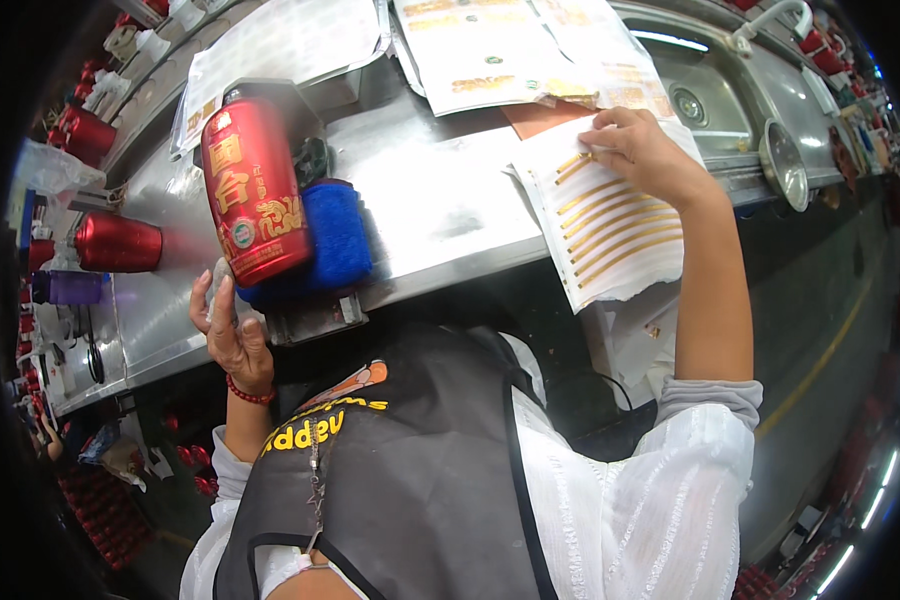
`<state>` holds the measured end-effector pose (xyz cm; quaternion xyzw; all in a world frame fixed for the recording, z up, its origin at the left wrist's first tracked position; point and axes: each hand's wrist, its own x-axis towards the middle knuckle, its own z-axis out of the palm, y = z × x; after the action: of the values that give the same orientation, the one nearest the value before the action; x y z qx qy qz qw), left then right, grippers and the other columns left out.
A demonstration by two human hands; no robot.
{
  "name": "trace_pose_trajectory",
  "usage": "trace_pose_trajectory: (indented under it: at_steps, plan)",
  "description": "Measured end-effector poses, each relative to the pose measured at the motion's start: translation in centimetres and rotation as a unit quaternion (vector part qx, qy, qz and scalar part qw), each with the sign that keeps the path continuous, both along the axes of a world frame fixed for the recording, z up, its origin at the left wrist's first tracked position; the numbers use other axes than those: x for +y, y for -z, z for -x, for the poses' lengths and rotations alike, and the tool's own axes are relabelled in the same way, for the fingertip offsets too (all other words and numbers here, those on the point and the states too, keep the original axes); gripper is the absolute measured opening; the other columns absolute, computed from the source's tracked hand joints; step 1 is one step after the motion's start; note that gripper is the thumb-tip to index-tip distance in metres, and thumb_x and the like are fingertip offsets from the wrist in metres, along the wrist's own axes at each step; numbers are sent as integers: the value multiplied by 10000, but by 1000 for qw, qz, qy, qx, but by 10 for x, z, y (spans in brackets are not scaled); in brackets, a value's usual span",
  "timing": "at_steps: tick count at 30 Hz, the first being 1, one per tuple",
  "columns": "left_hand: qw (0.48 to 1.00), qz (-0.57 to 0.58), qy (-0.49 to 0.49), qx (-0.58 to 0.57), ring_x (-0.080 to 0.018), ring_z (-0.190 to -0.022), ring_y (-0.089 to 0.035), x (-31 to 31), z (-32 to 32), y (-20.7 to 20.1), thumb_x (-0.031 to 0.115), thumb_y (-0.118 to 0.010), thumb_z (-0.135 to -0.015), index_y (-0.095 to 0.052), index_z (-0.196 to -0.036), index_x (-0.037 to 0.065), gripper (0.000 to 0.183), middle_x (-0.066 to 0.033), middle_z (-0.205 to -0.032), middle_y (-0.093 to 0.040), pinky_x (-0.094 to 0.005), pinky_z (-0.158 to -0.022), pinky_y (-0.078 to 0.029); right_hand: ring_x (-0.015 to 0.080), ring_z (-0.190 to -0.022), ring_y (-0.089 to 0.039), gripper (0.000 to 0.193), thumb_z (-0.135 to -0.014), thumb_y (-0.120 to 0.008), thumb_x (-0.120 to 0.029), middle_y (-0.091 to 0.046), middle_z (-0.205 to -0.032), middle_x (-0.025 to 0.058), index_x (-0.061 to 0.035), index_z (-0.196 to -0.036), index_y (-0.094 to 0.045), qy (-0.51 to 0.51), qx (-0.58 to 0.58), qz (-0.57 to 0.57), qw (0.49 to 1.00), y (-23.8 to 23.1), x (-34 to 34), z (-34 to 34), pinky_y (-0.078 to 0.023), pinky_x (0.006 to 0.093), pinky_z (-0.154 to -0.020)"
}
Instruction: The person applies printed labels to red cylindrical containers on a rotating stand. They smooth the labels with a green card, then use a wooden stick to press the edges. Finished containers are placed on a nearby tray.
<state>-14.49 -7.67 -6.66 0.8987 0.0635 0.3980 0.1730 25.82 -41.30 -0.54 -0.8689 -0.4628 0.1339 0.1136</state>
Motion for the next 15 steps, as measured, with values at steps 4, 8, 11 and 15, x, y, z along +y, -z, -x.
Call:
trace_pose_trajectory:
  at_steps: [4, 8, 11, 15]
  plan:
    - [999, 33, -4, -12, -366, -1375, -413, -6, -2, 3, 272, -589, -1013, -574, -1375, -1, 454, -187, -1330, -618, -454, -1125, -342, 278, -1277, -501, 324, -914, -663, -28, -571, -1319, 95, -74, -1232, -702, -18, -21, -59, 998, 14, -4, 21, -454, 350, -1059]
    - [1000, 29, 2, -1, -367, -1385, -400, -9, -3, 2, 267, -582, -1018, -541, -1401, -9, 474, -199, -1348, -604, -437, -1117, -352, 284, -1235, -527, 202, -918, -653, -26, -612, -1248, 105, -36, -1110, -714, -3, -39, -133, 990, 18, -10, 25, -461, 362, -1031]
    - [1000, 25, 1, 4, -367, -1386, -397, -10, -2, 2, 260, -575, -1021, -520, -1419, -7, 483, -200, -1364, -595, -439, -1118, -350, 328, -1176, -561, 150, -914, -648, -36, -651, -1173, 139, 4, -1041, -716, 9, -109, -145, 983, 20, -17, 22, -485, 393, -982]
    - [999, 36, -2, 1, -363, -1372, -405, -12, -2, 4, 246, -566, -1023, -503, -1433, -4, 485, -202, -1395, -574, -436, -1115, -352, 326, -1151, -574, 195, -898, -635, 0, -654, -1159, 132, -5, -1073, -721, 33, -149, -134, 979, 24, -27, 22, -489, 394, -979]
